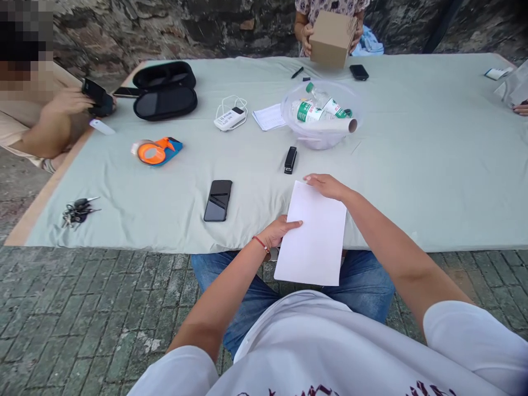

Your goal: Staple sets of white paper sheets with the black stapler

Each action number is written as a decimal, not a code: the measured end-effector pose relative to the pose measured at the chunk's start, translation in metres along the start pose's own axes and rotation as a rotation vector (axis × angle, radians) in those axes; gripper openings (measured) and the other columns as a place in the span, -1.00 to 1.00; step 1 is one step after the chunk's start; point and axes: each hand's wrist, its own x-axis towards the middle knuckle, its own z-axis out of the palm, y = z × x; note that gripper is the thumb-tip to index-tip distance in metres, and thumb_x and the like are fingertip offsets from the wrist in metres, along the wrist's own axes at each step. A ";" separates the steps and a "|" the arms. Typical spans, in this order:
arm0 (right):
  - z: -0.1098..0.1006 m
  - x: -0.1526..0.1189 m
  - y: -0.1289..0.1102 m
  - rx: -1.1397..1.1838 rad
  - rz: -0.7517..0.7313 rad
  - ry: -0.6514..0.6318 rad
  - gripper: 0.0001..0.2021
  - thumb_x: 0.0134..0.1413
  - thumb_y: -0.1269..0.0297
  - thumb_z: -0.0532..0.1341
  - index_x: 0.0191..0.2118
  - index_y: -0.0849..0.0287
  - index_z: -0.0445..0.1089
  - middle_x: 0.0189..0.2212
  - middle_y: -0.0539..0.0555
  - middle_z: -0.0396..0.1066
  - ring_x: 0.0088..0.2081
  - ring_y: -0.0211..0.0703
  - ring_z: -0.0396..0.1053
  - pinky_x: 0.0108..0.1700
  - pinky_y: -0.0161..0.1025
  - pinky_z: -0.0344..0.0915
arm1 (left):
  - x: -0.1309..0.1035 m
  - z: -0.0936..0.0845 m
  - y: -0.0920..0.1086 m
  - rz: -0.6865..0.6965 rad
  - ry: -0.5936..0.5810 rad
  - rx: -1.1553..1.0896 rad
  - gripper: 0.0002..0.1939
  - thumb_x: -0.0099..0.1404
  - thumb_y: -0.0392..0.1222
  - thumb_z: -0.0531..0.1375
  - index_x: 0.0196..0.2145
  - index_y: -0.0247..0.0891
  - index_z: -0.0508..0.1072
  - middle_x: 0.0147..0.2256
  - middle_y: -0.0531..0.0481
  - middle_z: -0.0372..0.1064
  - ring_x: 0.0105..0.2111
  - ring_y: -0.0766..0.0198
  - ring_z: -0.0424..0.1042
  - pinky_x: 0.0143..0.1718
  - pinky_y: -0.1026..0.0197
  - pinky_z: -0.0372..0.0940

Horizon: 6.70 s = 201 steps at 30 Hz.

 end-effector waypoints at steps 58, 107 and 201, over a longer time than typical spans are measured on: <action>-0.010 -0.077 -0.008 0.805 0.300 0.044 -0.47 -0.08 0.08 0.45 0.04 0.12 0.48 0.05 0.18 0.49 0.08 0.15 0.43 0.18 0.14 0.33 | 0.025 -0.004 0.078 0.495 0.185 -0.125 -0.48 0.18 0.16 0.32 -0.10 -0.35 0.50 -0.19 -0.22 0.56 -0.01 -0.06 0.49 0.11 -0.07 0.31; 0.046 -0.111 0.047 1.115 0.598 0.057 -0.63 0.00 0.13 0.41 -0.08 0.18 0.49 -0.12 0.20 0.58 -0.18 0.02 0.57 -0.08 -0.06 0.52 | 0.057 -0.032 0.058 0.493 0.342 -0.221 -0.54 0.14 0.02 0.35 -0.07 -0.10 0.31 -0.36 0.09 0.38 -0.35 0.26 0.46 -0.25 0.18 0.40; 0.023 -0.056 0.048 0.525 0.577 0.502 -0.76 0.02 0.09 0.21 -0.50 0.08 0.22 -0.64 -0.07 0.12 -0.52 -0.22 0.08 -0.50 -0.26 0.06 | 0.103 -0.019 0.093 0.129 0.643 -0.047 -0.77 0.11 -0.49 0.15 -0.57 -0.23 0.26 -0.63 0.07 0.21 -0.53 0.31 0.34 -0.41 0.26 0.30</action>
